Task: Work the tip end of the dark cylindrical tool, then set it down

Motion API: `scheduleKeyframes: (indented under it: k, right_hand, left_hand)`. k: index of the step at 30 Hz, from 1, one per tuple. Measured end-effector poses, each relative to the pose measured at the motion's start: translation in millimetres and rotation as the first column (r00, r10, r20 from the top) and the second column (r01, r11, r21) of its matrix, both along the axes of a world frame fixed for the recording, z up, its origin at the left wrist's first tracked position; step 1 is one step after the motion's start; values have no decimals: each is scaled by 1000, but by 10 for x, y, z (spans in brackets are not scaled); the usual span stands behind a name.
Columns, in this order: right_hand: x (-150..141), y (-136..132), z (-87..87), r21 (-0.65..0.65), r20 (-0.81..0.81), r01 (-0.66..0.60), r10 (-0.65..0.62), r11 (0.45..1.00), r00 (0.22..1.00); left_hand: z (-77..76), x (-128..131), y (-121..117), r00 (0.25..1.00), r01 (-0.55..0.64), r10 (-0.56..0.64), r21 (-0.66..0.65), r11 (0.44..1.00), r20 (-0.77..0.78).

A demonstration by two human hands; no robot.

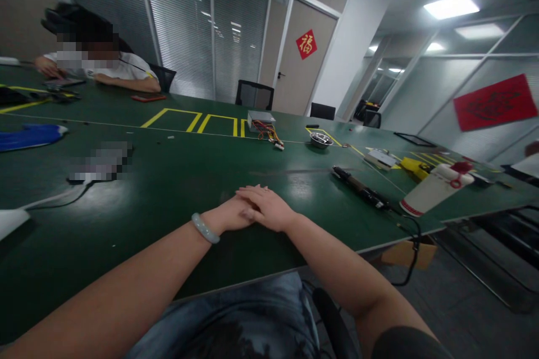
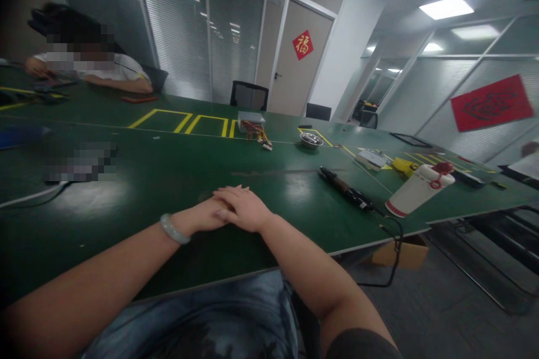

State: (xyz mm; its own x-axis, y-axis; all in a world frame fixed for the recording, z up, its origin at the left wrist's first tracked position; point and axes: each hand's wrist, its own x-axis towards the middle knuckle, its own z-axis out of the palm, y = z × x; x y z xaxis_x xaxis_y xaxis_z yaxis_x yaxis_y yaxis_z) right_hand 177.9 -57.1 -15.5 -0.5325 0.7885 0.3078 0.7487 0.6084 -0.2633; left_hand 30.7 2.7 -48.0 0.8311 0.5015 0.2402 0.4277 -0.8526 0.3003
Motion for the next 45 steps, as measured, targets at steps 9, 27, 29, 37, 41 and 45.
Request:
scheduleKeyframes:
  k: [9, 27, 29, 37, 41, 45]
  right_hand:
    - [2110, -291, -57, 283, -64, 950, -985, 135, 159]
    - [3058, -960, -136, 70, -37, 987, -989, -142, -140]
    - [2991, -980, -109, 63, -9, 995, -997, -77, -77]
    - [2000, -678, -7, 85, 18, 928, -932, 363, 363]
    - [989, -319, -39, 41, -1, 757, -757, 653, 653]
    - [-16, 102, -150, -28, 48, 568, -567, 822, 822]
  left_hand:
    - [26, -65, 85, 985, 145, -146, -12, 989, -88]
    - [89, -63, 30, 987, 115, -117, -29, 993, -106]
    - [86, -70, 27, 989, 111, -114, -37, 993, -94]
    - [189, -54, -24, 996, 77, -80, 67, 995, 47]
    - [341, -26, -108, 982, -1, -32, 174, 985, 184]
    - [406, -71, -107, 961, -96, 41, 191, 977, 272]
